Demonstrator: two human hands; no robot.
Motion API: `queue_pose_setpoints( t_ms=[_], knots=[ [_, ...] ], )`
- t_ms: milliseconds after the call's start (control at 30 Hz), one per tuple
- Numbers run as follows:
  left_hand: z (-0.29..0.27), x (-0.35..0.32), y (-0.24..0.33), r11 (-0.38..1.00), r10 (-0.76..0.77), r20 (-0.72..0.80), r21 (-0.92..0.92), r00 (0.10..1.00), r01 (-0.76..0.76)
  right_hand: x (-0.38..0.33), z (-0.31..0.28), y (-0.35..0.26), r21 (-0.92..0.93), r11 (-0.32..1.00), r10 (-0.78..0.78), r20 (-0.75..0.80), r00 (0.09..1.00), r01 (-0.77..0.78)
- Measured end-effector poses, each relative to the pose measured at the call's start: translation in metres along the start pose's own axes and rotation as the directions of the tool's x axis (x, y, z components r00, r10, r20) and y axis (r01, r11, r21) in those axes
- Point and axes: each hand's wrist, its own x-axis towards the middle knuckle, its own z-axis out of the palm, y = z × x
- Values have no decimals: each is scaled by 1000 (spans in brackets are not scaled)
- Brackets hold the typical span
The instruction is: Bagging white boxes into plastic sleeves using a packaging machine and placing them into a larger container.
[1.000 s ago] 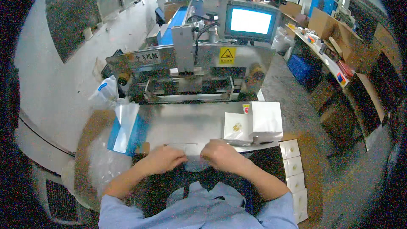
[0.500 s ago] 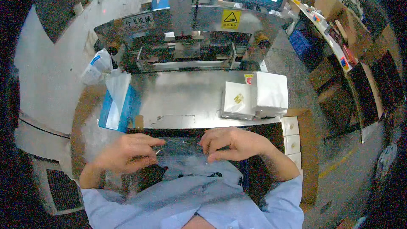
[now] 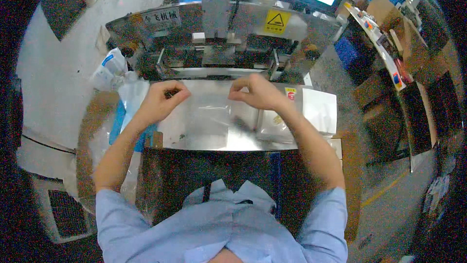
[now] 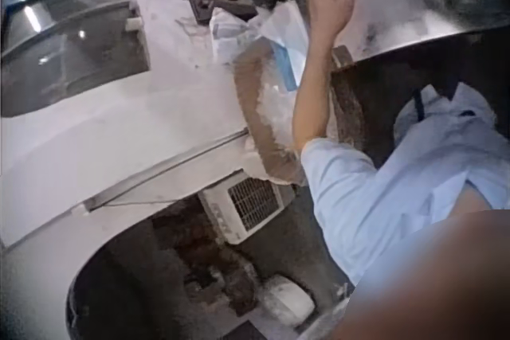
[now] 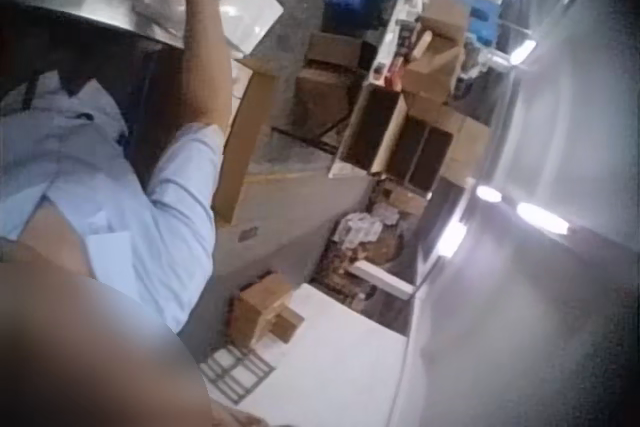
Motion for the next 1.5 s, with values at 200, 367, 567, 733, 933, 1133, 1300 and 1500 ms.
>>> queue_pose_setpoints(
  t_ms=[200, 367, 567, 733, 933, 1133, 1300, 1500],
  knots=[
    [-15, 0, 16, 925, 262, 75, 265, 962, -273, 11, -29, -13, -77, 997, 16, 153, 988, -4],
    [-13, 49, -31, 970, 64, 336, 201, 940, -138, 44, -29, 18, -239, 971, 89, 301, 950, -16],
    [23, 163, -121, 942, -312, 544, 73, 779, 327, 108, -4, 124, -313, 937, 256, 320, 912, -154],
    [18, 204, -154, 869, -387, 470, -101, 793, 484, 126, -9, 142, -356, 882, 367, 111, 924, -308],
    [16, 229, -192, 985, -155, 297, -27, 942, 170, 140, -22, 143, -375, 917, 142, -15, 990, -138],
    [24, 222, -161, 963, 11, 320, -259, 947, 76, 136, 24, 92, -588, 778, 249, -36, 968, -223],
    [72, 187, -147, 911, -30, -344, 378, 938, 168, 132, 57, 103, -610, 729, 338, -72, 938, -310],
    [149, 9, -72, 798, 1, -27, 602, 1000, 16, 127, 48, 107, -712, 675, 218, -54, 974, -191]
  ],
)
